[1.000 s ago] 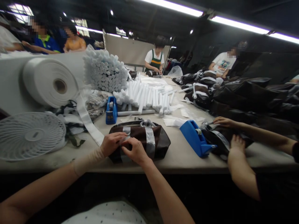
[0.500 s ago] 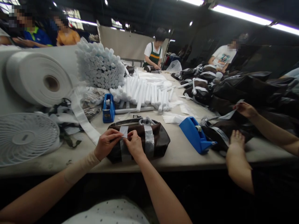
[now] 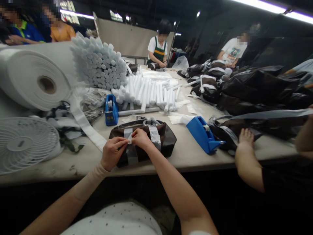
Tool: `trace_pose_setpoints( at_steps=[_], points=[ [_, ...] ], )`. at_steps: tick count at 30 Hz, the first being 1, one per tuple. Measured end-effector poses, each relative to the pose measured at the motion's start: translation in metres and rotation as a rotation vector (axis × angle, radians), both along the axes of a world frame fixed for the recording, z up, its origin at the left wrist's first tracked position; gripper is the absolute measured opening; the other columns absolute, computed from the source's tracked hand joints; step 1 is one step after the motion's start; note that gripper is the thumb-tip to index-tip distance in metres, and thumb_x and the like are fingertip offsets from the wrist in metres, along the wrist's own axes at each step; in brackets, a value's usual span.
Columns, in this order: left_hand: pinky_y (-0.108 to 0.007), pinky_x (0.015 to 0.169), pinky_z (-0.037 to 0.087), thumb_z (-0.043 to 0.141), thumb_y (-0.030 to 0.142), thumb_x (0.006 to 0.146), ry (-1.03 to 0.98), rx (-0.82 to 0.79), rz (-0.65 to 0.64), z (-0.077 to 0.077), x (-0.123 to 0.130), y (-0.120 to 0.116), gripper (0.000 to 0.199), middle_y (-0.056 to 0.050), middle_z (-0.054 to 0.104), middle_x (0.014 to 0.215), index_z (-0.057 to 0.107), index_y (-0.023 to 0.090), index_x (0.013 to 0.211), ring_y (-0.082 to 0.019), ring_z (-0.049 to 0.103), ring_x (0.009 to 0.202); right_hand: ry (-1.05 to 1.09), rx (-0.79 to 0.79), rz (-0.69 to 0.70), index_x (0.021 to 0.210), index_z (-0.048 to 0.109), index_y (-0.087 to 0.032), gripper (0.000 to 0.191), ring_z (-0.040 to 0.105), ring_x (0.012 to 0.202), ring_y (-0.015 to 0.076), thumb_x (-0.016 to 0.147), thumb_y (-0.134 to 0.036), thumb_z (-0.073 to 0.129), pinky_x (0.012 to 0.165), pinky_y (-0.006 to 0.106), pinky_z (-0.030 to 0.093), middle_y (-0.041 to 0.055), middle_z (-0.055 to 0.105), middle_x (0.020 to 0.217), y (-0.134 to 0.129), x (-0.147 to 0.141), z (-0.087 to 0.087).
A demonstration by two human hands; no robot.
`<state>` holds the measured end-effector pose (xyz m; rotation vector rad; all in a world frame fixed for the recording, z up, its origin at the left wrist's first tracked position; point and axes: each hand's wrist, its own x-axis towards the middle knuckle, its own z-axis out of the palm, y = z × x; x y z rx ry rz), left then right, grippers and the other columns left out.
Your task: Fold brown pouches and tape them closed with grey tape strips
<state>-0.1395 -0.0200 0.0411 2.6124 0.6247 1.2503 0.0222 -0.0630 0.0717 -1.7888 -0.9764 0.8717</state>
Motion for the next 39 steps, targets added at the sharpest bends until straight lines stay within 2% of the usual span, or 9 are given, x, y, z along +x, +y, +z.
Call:
trace_pose_setpoints(
  at_steps=[8, 13, 17, 21, 23, 26, 31, 35, 39],
  points=[
    [-0.036, 0.074, 0.041, 0.063, 0.019, 0.088, 0.139, 0.076, 0.049, 0.002, 0.001, -0.010, 0.009, -0.002, 0.072, 0.092, 0.072, 0.021, 0.088, -0.021, 0.065, 0.087, -0.008, -0.045, -0.004, 0.071, 0.054, -0.016, 0.016, 0.059, 0.050, 0.0135, 0.067, -0.002, 0.060, 0.046, 0.024, 0.050, -0.0019, 0.059, 0.057, 0.005, 0.003, 0.002],
    [-0.037, 0.082, 0.040, 0.055, 0.017, 0.093, 0.203, 0.141, 0.027, -0.007, -0.006, -0.028, 0.017, -0.007, 0.070, 0.112, 0.066, 0.017, 0.106, -0.021, 0.063, 0.106, -0.105, -0.043, 0.016, 0.072, 0.052, -0.017, 0.015, 0.059, 0.048, 0.0148, 0.072, -0.003, 0.058, 0.048, 0.026, 0.049, -0.0014, 0.060, 0.058, 0.006, 0.001, 0.001],
    [-0.038, 0.087, 0.038, 0.049, 0.019, 0.097, 0.199, 0.146, 0.007, -0.013, -0.010, -0.032, 0.021, -0.008, 0.069, 0.116, 0.062, 0.016, 0.114, -0.021, 0.060, 0.115, -0.280, 0.032, -0.014, 0.080, 0.055, -0.017, 0.015, 0.062, 0.064, 0.0176, 0.075, -0.005, 0.062, 0.066, 0.030, 0.049, 0.0018, 0.063, 0.069, 0.001, 0.004, 0.017],
    [-0.038, 0.088, 0.038, 0.047, 0.020, 0.098, 0.194, 0.141, -0.004, -0.015, -0.011, -0.030, 0.022, -0.006, 0.069, 0.115, 0.062, 0.017, 0.114, -0.021, 0.059, 0.116, -0.712, 0.271, -0.021, 0.092, 0.062, -0.016, 0.009, 0.059, 0.089, 0.0200, 0.085, -0.012, 0.057, 0.082, 0.032, 0.044, 0.0081, 0.065, 0.092, -0.020, 0.000, 0.035],
    [-0.038, 0.088, 0.038, 0.045, 0.020, 0.099, 0.178, 0.147, -0.010, -0.015, -0.012, -0.029, 0.022, -0.006, 0.069, 0.115, 0.062, 0.018, 0.113, -0.021, 0.060, 0.116, -0.936, 0.376, 0.133, 0.094, 0.067, -0.017, 0.016, 0.057, 0.095, 0.0212, 0.089, -0.012, 0.052, 0.085, 0.034, 0.042, 0.0087, 0.067, 0.100, -0.036, -0.006, 0.029],
    [-0.039, 0.092, 0.038, 0.046, 0.023, 0.098, 0.152, 0.179, -0.022, -0.017, -0.013, -0.029, 0.025, -0.009, 0.068, 0.118, 0.061, 0.016, 0.117, -0.023, 0.058, 0.119, -1.110, 0.384, 0.345, 0.109, 0.068, -0.018, 0.026, 0.054, 0.104, 0.0244, 0.091, -0.012, 0.051, 0.091, 0.040, 0.037, 0.0072, 0.067, 0.118, -0.057, -0.013, 0.003],
    [-0.038, 0.097, 0.038, 0.045, 0.028, 0.099, 0.181, 0.266, -0.062, -0.022, -0.014, -0.027, 0.033, -0.013, 0.066, 0.124, 0.058, 0.010, 0.124, -0.024, 0.054, 0.124, -1.140, 0.322, 0.316, 0.128, 0.060, -0.017, 0.037, 0.048, 0.115, 0.0272, 0.092, -0.014, 0.051, 0.095, 0.043, 0.033, 0.0062, 0.058, 0.137, -0.070, -0.011, -0.030],
    [-0.037, 0.093, 0.040, 0.039, 0.030, 0.101, 0.203, 0.322, -0.019, -0.025, -0.013, -0.026, 0.038, -0.016, 0.060, 0.132, 0.057, 0.008, 0.126, -0.023, 0.056, 0.122, -1.098, 0.350, 0.295, 0.126, 0.061, -0.018, 0.038, 0.050, 0.111, 0.0252, 0.091, -0.012, 0.050, 0.093, 0.043, 0.033, 0.0043, 0.059, 0.135, -0.069, -0.009, -0.032],
    [-0.035, 0.093, 0.038, 0.036, 0.032, 0.102, 0.144, 0.345, -0.043, -0.027, -0.012, -0.025, 0.039, -0.011, 0.062, 0.132, 0.056, 0.012, 0.129, -0.021, 0.058, 0.120, -1.079, 0.357, 0.274, 0.125, 0.061, -0.020, 0.037, 0.051, 0.111, 0.0240, 0.090, -0.013, 0.050, 0.093, 0.042, 0.034, 0.0033, 0.060, 0.135, -0.068, -0.010, -0.032]
  ],
)
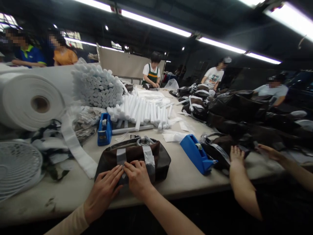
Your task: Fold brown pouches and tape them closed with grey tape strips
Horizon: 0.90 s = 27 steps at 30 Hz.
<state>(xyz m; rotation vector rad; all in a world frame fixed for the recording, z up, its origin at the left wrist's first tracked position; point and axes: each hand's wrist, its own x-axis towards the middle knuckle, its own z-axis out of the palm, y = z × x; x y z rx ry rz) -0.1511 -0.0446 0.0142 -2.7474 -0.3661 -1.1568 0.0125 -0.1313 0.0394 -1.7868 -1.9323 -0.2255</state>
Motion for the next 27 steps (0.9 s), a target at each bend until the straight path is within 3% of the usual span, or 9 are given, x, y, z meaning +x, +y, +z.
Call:
trace_pose_setpoints(
  at_steps=[3, 7, 10, 14, 18, 22, 27],
  points=[
    [-0.035, 0.092, 0.038, 0.038, 0.037, 0.101, -0.026, -0.014, -0.037, -0.002, 0.000, 0.002, 0.042, -0.010, 0.063, 0.130, 0.055, 0.014, 0.132, -0.021, 0.059, 0.119, 0.016, -0.044, -0.038, 0.120, 0.064, -0.022, 0.035, 0.053, 0.108, 0.0231, 0.090, -0.013, 0.051, 0.092, 0.041, 0.037, 0.0027, 0.062, 0.131, 0.001, -0.001, 0.005],
    [-0.036, 0.089, 0.039, 0.040, 0.040, 0.100, -0.064, -0.007, -0.070, -0.004, 0.001, 0.005, 0.042, -0.010, 0.066, 0.127, 0.057, 0.015, 0.130, -0.022, 0.061, 0.116, 0.107, -0.188, -0.073, 0.098, 0.073, -0.023, 0.031, 0.060, 0.101, 0.0222, 0.083, -0.007, 0.051, 0.090, 0.039, 0.043, 0.0016, 0.071, 0.115, 0.007, 0.002, 0.030],
    [-0.037, 0.089, 0.039, 0.039, 0.040, 0.100, -0.063, 0.001, -0.071, -0.004, 0.002, 0.009, 0.041, -0.009, 0.067, 0.126, 0.058, 0.015, 0.127, -0.022, 0.061, 0.116, 0.407, -0.199, -0.023, 0.094, 0.074, -0.022, 0.030, 0.066, 0.093, 0.0191, 0.083, -0.007, 0.050, 0.086, 0.031, 0.049, 0.0031, 0.074, 0.099, 0.016, 0.015, 0.055],
    [-0.036, 0.088, 0.040, 0.039, 0.041, 0.100, -0.040, 0.022, -0.077, 0.001, 0.004, 0.016, 0.042, -0.008, 0.066, 0.126, 0.059, 0.014, 0.125, -0.021, 0.061, 0.117, 0.728, -0.071, -0.015, 0.095, 0.071, -0.020, 0.017, 0.067, 0.087, 0.0185, 0.083, -0.021, 0.058, 0.078, 0.029, 0.051, 0.0041, 0.073, 0.094, 0.039, 0.041, 0.077],
    [-0.038, 0.088, 0.040, 0.038, 0.047, 0.099, 0.021, 0.029, -0.078, 0.003, 0.004, 0.024, 0.046, -0.009, 0.065, 0.129, 0.058, 0.014, 0.125, -0.022, 0.060, 0.117, 0.994, -0.088, -0.002, 0.092, 0.070, -0.017, 0.020, 0.061, 0.069, 0.0147, 0.077, -0.030, 0.067, 0.062, 0.025, 0.046, 0.0039, 0.070, 0.082, 0.083, 0.053, 0.084],
    [-0.040, 0.089, 0.041, 0.041, 0.050, 0.098, 0.049, 0.022, -0.076, -0.001, 0.005, 0.027, 0.049, -0.010, 0.063, 0.131, 0.056, 0.013, 0.126, -0.024, 0.059, 0.119, 1.317, -0.243, -0.048, 0.083, 0.069, -0.015, 0.019, 0.048, 0.056, 0.0070, 0.075, -0.032, 0.071, 0.050, 0.019, 0.035, 0.0029, 0.066, 0.079, 0.143, 0.036, 0.088],
    [-0.041, 0.088, 0.042, 0.042, 0.052, 0.097, 0.020, 0.024, -0.085, -0.008, 0.006, 0.028, 0.052, -0.013, 0.063, 0.129, 0.057, 0.011, 0.125, -0.025, 0.058, 0.121, 1.375, -0.297, -0.184, 0.075, 0.065, -0.013, 0.021, 0.035, 0.048, 0.0052, 0.072, -0.031, 0.075, 0.044, 0.019, 0.027, -0.0025, 0.053, 0.062, 0.220, 0.010, 0.087]
  ],
)
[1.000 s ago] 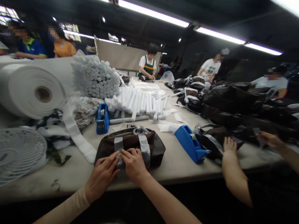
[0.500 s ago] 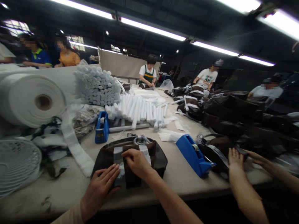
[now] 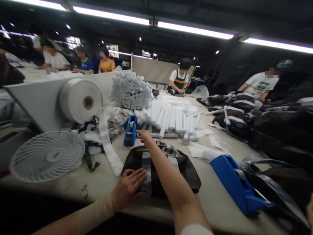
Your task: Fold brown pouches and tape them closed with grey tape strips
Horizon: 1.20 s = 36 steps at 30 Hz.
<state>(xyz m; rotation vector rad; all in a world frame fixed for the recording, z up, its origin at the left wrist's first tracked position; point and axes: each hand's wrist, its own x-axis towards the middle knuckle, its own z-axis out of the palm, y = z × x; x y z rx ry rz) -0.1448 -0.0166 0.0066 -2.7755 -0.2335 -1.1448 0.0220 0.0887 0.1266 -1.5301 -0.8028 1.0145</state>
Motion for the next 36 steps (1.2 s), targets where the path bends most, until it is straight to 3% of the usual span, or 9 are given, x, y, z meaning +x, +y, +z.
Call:
trace_pose_setpoints(
  at_steps=[4, 8, 12, 17, 24, 28, 32, 36],
  points=[
    [-0.041, 0.088, 0.042, 0.043, 0.054, 0.096, -0.067, -0.013, 0.001, -0.005, 0.002, 0.002, 0.052, -0.011, 0.065, 0.128, 0.058, 0.013, 0.124, -0.024, 0.059, 0.120, 0.008, -0.079, -0.028, 0.071, 0.063, -0.012, 0.019, 0.030, 0.045, 0.0054, 0.076, -0.027, 0.072, 0.043, 0.021, 0.022, -0.0062, 0.044, 0.053, 0.035, -0.014, -0.002],
    [-0.041, 0.089, 0.042, 0.039, 0.054, 0.097, -0.051, -0.027, -0.004, -0.008, 0.003, 0.002, 0.052, -0.011, 0.065, 0.128, 0.058, 0.013, 0.123, -0.025, 0.059, 0.120, 0.026, -0.063, -0.067, 0.074, 0.063, -0.011, 0.017, 0.033, 0.047, 0.0058, 0.072, -0.024, 0.074, 0.047, 0.021, 0.027, -0.0071, 0.044, 0.052, 0.045, -0.027, -0.001],
    [-0.041, 0.091, 0.042, 0.043, 0.053, 0.095, -0.013, -0.071, -0.001, -0.010, 0.002, 0.002, 0.051, -0.012, 0.064, 0.129, 0.055, 0.014, 0.127, -0.024, 0.055, 0.125, 0.042, -0.007, -0.123, 0.076, 0.065, -0.011, 0.013, 0.030, 0.046, 0.0055, 0.072, -0.023, 0.070, 0.045, 0.021, 0.024, -0.0082, 0.040, 0.050, 0.038, -0.034, 0.000],
    [-0.041, 0.093, 0.040, 0.044, 0.053, 0.095, 0.001, -0.109, -0.016, -0.012, 0.001, 0.002, 0.051, -0.012, 0.061, 0.132, 0.052, 0.015, 0.129, -0.024, 0.052, 0.127, 0.086, -0.034, -0.097, 0.076, 0.066, -0.011, 0.015, 0.021, 0.042, 0.0047, 0.076, -0.026, 0.067, 0.039, 0.021, 0.015, -0.0095, 0.031, 0.048, 0.017, -0.039, -0.003],
    [-0.042, 0.092, 0.040, 0.051, 0.049, 0.093, 0.019, -0.134, -0.029, -0.007, -0.002, 0.001, 0.050, -0.014, 0.062, 0.130, 0.051, 0.014, 0.130, -0.025, 0.053, 0.126, 0.072, -0.124, -0.114, 0.069, 0.062, -0.012, 0.014, 0.017, 0.040, 0.0049, 0.077, -0.021, 0.069, 0.036, 0.021, 0.012, -0.0098, 0.027, 0.043, 0.013, -0.052, -0.025],
    [-0.042, 0.092, 0.040, 0.053, 0.045, 0.094, 0.030, -0.124, -0.042, -0.004, -0.004, 0.001, 0.048, -0.014, 0.063, 0.129, 0.050, 0.014, 0.131, -0.026, 0.054, 0.125, 0.058, -0.114, -0.135, 0.070, 0.061, -0.013, 0.018, 0.021, 0.040, 0.0052, 0.067, -0.018, 0.078, 0.038, 0.022, 0.013, -0.0104, 0.028, 0.042, 0.012, -0.056, -0.030],
    [-0.042, 0.092, 0.040, 0.053, 0.043, 0.094, 0.032, -0.123, -0.035, -0.001, -0.005, 0.000, 0.048, -0.014, 0.062, 0.130, 0.050, 0.014, 0.131, -0.026, 0.055, 0.125, 0.090, -0.036, -0.092, 0.076, 0.064, -0.013, 0.025, 0.026, 0.044, 0.0052, 0.069, -0.031, 0.081, 0.040, 0.020, 0.018, -0.0086, 0.035, 0.045, -0.011, -0.044, -0.010],
    [-0.042, 0.092, 0.039, 0.051, 0.043, 0.095, 0.040, -0.100, -0.023, 0.000, -0.006, -0.002, 0.046, -0.014, 0.061, 0.132, 0.051, 0.013, 0.131, -0.026, 0.055, 0.125, 0.181, 0.097, 0.017, 0.087, 0.067, -0.014, 0.032, 0.028, 0.047, 0.0038, 0.067, -0.034, 0.081, 0.040, 0.018, 0.015, -0.0071, 0.041, 0.055, -0.068, -0.014, 0.009]
  ],
)
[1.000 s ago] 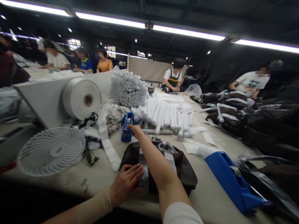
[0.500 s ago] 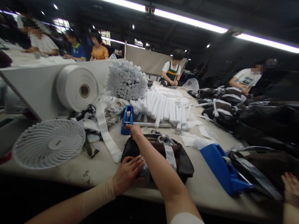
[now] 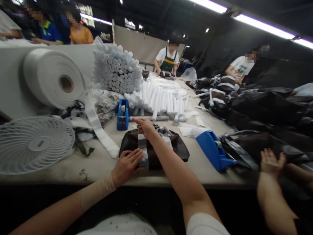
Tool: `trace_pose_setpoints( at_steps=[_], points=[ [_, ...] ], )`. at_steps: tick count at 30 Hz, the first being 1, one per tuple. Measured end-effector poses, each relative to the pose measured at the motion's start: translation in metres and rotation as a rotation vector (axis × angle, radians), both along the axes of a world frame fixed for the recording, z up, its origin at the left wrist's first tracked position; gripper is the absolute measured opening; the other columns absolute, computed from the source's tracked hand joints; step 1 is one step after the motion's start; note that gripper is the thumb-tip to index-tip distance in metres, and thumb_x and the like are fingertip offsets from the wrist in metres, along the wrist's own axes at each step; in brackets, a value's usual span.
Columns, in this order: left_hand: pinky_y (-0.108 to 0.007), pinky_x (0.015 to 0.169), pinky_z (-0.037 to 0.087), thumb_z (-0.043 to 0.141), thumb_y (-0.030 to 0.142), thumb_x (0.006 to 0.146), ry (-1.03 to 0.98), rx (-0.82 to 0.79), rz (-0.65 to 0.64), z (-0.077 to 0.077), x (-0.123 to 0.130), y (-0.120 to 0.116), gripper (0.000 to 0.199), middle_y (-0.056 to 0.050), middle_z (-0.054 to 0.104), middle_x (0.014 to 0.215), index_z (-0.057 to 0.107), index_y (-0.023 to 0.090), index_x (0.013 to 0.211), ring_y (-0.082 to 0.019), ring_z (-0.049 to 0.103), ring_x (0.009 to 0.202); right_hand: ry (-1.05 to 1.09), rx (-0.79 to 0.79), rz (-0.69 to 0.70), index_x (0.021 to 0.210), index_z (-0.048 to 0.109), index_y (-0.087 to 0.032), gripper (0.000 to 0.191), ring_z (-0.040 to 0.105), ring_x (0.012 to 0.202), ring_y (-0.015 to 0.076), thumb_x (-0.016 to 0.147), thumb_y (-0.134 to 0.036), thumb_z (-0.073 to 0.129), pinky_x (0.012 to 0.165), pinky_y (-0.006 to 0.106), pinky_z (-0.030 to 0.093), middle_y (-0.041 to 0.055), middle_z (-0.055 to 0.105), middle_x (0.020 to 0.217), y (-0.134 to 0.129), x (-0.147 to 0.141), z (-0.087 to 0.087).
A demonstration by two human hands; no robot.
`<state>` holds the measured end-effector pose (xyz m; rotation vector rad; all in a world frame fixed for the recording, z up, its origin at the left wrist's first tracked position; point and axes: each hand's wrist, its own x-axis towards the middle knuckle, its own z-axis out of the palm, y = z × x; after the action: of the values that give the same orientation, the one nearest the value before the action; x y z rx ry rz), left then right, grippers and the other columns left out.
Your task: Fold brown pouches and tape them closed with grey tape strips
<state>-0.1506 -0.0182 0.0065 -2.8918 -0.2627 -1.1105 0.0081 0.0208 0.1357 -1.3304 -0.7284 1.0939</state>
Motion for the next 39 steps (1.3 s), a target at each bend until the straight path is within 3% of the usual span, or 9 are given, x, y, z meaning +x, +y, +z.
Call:
trace_pose_setpoints(
  at_steps=[4, 8, 13, 20, 25, 33, 39],
  points=[
    [-0.042, 0.093, 0.038, 0.049, 0.041, 0.096, 0.001, 0.019, 0.007, 0.001, -0.001, -0.001, 0.044, -0.015, 0.061, 0.132, 0.052, 0.013, 0.131, -0.027, 0.055, 0.125, 0.130, 0.009, 0.157, 0.090, 0.068, -0.013, 0.034, 0.021, 0.045, 0.0017, 0.064, -0.031, 0.082, 0.038, 0.018, 0.008, -0.0088, 0.038, 0.057, -0.065, 0.020, -0.009],
    [-0.042, 0.094, 0.037, 0.046, 0.042, 0.098, 0.032, 0.022, 0.008, 0.002, -0.001, -0.001, 0.045, -0.015, 0.059, 0.135, 0.052, 0.013, 0.131, -0.027, 0.054, 0.126, 0.120, -0.090, 0.186, 0.092, 0.068, -0.013, 0.036, 0.019, 0.043, 0.0014, 0.065, -0.032, 0.081, 0.039, 0.017, 0.007, -0.0109, 0.033, 0.052, -0.100, 0.021, -0.031],
    [-0.042, 0.093, 0.037, 0.048, 0.042, 0.097, 0.024, 0.033, 0.005, 0.004, -0.002, -0.001, 0.045, -0.015, 0.060, 0.133, 0.054, 0.011, 0.129, -0.027, 0.054, 0.126, 0.086, -0.122, 0.191, 0.093, 0.065, -0.013, 0.040, 0.021, 0.042, 0.0004, 0.064, -0.032, 0.083, 0.039, 0.017, 0.008, -0.0108, 0.036, 0.054, -0.104, 0.018, -0.039],
    [-0.041, 0.093, 0.037, 0.044, 0.042, 0.098, 0.027, 0.041, 0.009, 0.007, -0.003, -0.002, 0.044, -0.014, 0.060, 0.134, 0.053, 0.011, 0.129, -0.026, 0.055, 0.125, 0.223, -0.116, 0.188, 0.098, 0.064, -0.011, 0.039, 0.020, 0.043, 0.0001, 0.067, -0.026, 0.082, 0.037, 0.014, 0.011, -0.0115, 0.034, 0.054, -0.117, 0.019, -0.030],
    [-0.040, 0.091, 0.039, 0.047, 0.043, 0.097, -0.004, 0.002, 0.005, 0.007, -0.003, -0.003, 0.054, -0.017, 0.063, 0.128, 0.043, 0.006, 0.136, -0.025, 0.057, 0.122, 0.317, -0.173, 0.194, 0.100, 0.064, -0.009, 0.029, 0.016, 0.042, 0.0014, 0.076, -0.022, 0.074, 0.035, 0.012, 0.011, -0.0117, 0.028, 0.052, -0.132, 0.017, -0.024],
    [-0.039, 0.092, 0.039, 0.050, 0.039, 0.096, 0.010, -0.003, 0.009, 0.007, -0.004, -0.003, 0.054, -0.014, 0.062, 0.131, 0.042, 0.008, 0.139, -0.024, 0.056, 0.123, 0.321, -0.285, 0.219, 0.083, 0.059, -0.011, 0.011, 0.022, 0.041, 0.0009, 0.079, -0.018, 0.067, 0.037, 0.011, 0.015, -0.0098, 0.033, 0.052, -0.128, 0.013, -0.040],
    [-0.040, 0.093, 0.039, 0.053, 0.039, 0.095, 0.032, 0.037, 0.008, 0.007, -0.004, -0.003, 0.044, -0.011, 0.060, 0.135, 0.054, 0.014, 0.131, -0.025, 0.055, 0.125, 0.198, -0.341, 0.238, 0.092, 0.059, -0.014, 0.009, 0.022, 0.038, 0.0019, 0.083, -0.017, 0.060, 0.035, 0.011, 0.015, -0.0099, 0.036, 0.050, -0.125, 0.011, -0.046]
  ],
)
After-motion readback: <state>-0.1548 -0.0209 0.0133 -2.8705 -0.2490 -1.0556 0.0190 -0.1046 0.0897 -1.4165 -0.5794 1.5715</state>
